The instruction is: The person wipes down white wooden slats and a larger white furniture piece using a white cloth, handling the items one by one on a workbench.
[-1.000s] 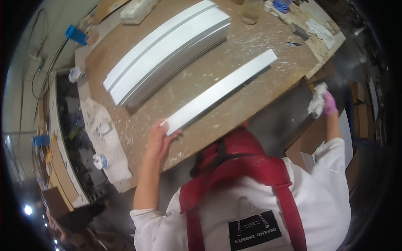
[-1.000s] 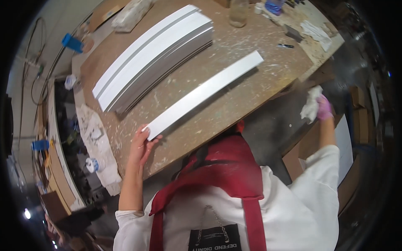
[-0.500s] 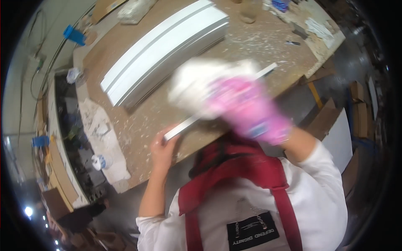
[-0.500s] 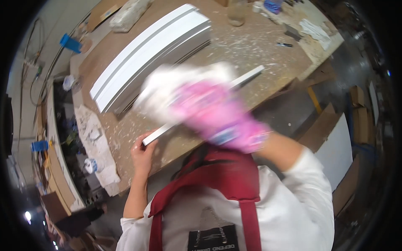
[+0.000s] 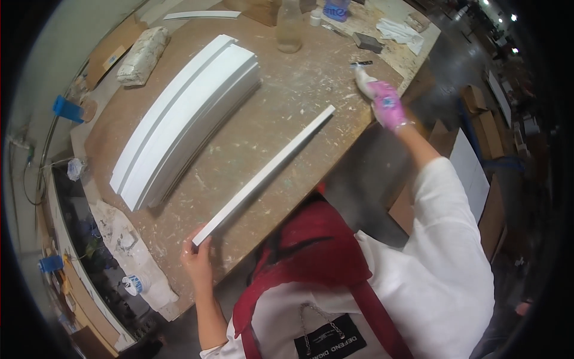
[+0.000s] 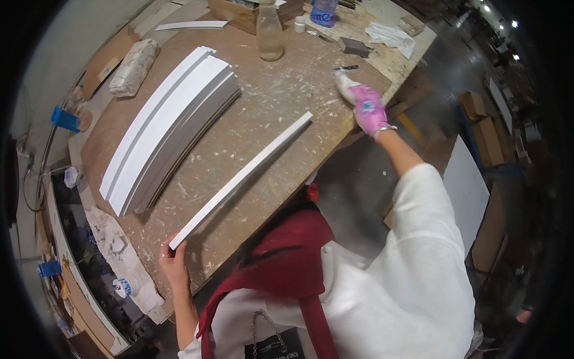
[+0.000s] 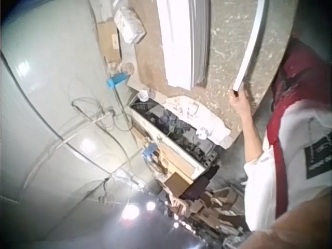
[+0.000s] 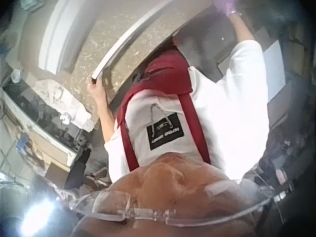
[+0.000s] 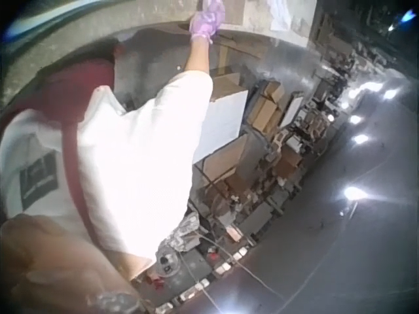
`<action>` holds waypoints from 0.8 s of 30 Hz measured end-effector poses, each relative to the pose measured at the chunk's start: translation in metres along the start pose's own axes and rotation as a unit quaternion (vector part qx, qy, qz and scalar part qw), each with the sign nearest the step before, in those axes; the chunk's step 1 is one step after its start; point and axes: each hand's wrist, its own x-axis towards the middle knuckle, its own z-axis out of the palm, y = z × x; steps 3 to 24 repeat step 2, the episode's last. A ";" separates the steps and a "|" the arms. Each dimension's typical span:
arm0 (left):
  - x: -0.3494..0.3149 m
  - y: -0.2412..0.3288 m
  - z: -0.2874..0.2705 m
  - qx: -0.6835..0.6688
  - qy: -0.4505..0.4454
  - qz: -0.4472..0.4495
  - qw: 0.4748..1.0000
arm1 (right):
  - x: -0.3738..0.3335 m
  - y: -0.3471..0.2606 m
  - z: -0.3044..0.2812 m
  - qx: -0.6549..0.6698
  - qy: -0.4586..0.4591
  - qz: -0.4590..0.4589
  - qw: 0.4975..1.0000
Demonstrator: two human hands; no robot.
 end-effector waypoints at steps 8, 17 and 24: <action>-0.003 0.000 -0.008 0.022 0.007 -0.016 1.000 | -0.002 0.011 0.012 0.177 0.006 0.065 0.982; -0.003 0.000 -0.008 0.022 0.007 -0.016 1.000 | -0.002 0.011 0.012 0.177 0.006 0.065 0.982; -0.003 0.000 -0.008 0.022 0.007 -0.016 1.000 | -0.002 0.011 0.012 0.177 0.006 0.065 0.982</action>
